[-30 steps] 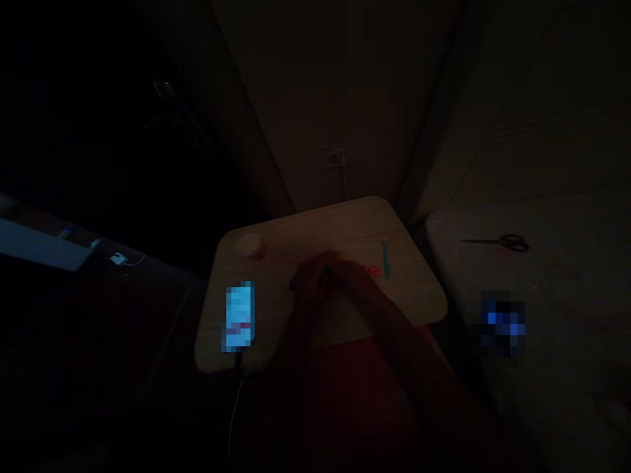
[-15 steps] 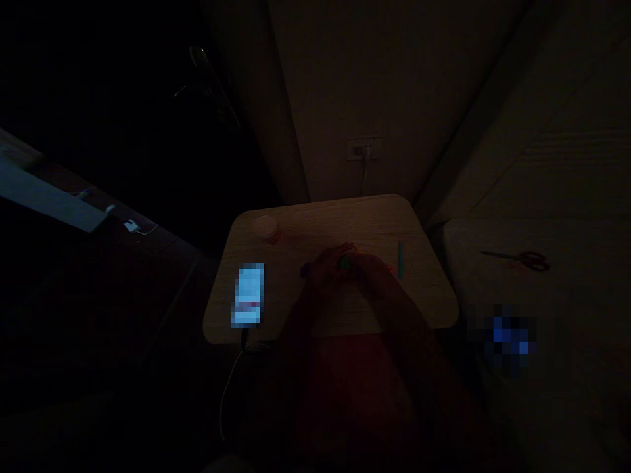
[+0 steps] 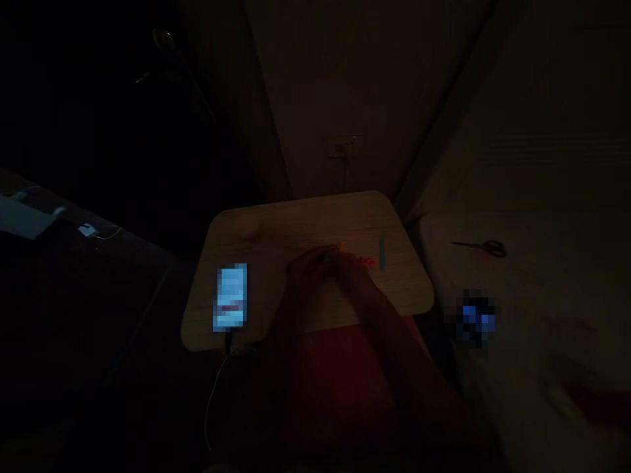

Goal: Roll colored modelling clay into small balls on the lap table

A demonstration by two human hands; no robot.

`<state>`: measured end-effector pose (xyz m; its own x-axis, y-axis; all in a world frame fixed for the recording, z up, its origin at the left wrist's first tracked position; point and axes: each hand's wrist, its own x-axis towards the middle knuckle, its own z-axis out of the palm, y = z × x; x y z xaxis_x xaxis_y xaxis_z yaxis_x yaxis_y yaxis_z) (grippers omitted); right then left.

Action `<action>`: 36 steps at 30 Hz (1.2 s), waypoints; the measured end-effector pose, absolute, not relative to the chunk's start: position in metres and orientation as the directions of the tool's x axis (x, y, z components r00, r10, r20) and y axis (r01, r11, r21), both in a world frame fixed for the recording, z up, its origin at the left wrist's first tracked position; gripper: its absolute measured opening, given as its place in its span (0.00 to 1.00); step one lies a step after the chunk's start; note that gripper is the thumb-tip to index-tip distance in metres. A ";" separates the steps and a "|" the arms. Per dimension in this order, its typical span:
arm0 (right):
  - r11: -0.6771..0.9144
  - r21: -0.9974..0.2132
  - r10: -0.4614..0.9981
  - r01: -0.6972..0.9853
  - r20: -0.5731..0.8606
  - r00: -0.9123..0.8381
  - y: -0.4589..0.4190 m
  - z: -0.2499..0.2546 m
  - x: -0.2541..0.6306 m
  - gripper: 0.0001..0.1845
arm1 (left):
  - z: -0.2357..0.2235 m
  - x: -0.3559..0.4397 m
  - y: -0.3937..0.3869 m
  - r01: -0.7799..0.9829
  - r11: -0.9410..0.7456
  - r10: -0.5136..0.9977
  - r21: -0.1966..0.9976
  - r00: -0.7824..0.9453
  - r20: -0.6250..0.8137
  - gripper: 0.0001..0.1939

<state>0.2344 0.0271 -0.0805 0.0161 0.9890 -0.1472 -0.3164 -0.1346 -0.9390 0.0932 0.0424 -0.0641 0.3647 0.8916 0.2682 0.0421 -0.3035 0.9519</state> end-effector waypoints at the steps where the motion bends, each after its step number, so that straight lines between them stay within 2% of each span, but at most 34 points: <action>1: -0.108 -0.942 0.989 -0.317 -0.133 0.058 0.028 -0.082 0.232 0.21 | -0.063 0.094 0.043 0.054 -0.312 0.895 0.948 0.351 0.275 0.22; 7: -0.121 -0.932 0.982 -0.342 -0.164 0.098 0.035 -0.084 0.221 0.25 | -0.065 0.094 0.047 0.181 -0.407 0.902 0.895 0.232 0.364 0.17; 12: -0.124 -0.926 0.989 -0.356 -0.143 0.027 0.033 -0.078 0.220 0.25 | -0.062 0.093 0.048 0.262 -0.520 0.852 0.813 0.231 0.470 0.17; 16: -0.025 -0.962 1.000 -0.271 -0.025 -0.003 0.029 -0.071 0.222 0.24 | -0.059 0.093 0.047 0.305 -0.608 0.793 0.733 0.259 0.551 0.16; 21: 0.023 -0.992 0.999 -0.122 0.017 0.046 0.030 -0.068 0.223 0.21 | -0.060 0.093 0.046 0.331 -0.636 0.772 0.697 0.273 0.574 0.16; 27: 0.024 -0.994 0.994 -0.108 0.012 0.112 0.033 -0.072 0.222 0.18 | -0.069 0.091 0.050 0.328 -0.612 0.790 0.720 0.293 0.539 0.21; 30: 0.028 -0.990 0.993 -0.135 0.012 0.115 0.033 -0.073 0.224 0.17 | -0.071 0.088 0.051 0.306 -0.562 0.823 0.769 0.299 0.483 0.23; 33: 0.017 -0.986 0.998 -0.168 0.006 0.065 0.032 -0.071 0.228 0.19 | -0.069 0.084 0.050 0.235 -0.507 0.844 0.829 0.330 0.423 0.26; 36: -0.033 -0.962 0.998 -0.271 -0.018 -0.059 0.029 -0.071 0.231 0.22 | -0.063 0.080 0.047 0.172 -0.465 0.850 0.868 0.361 0.384 0.29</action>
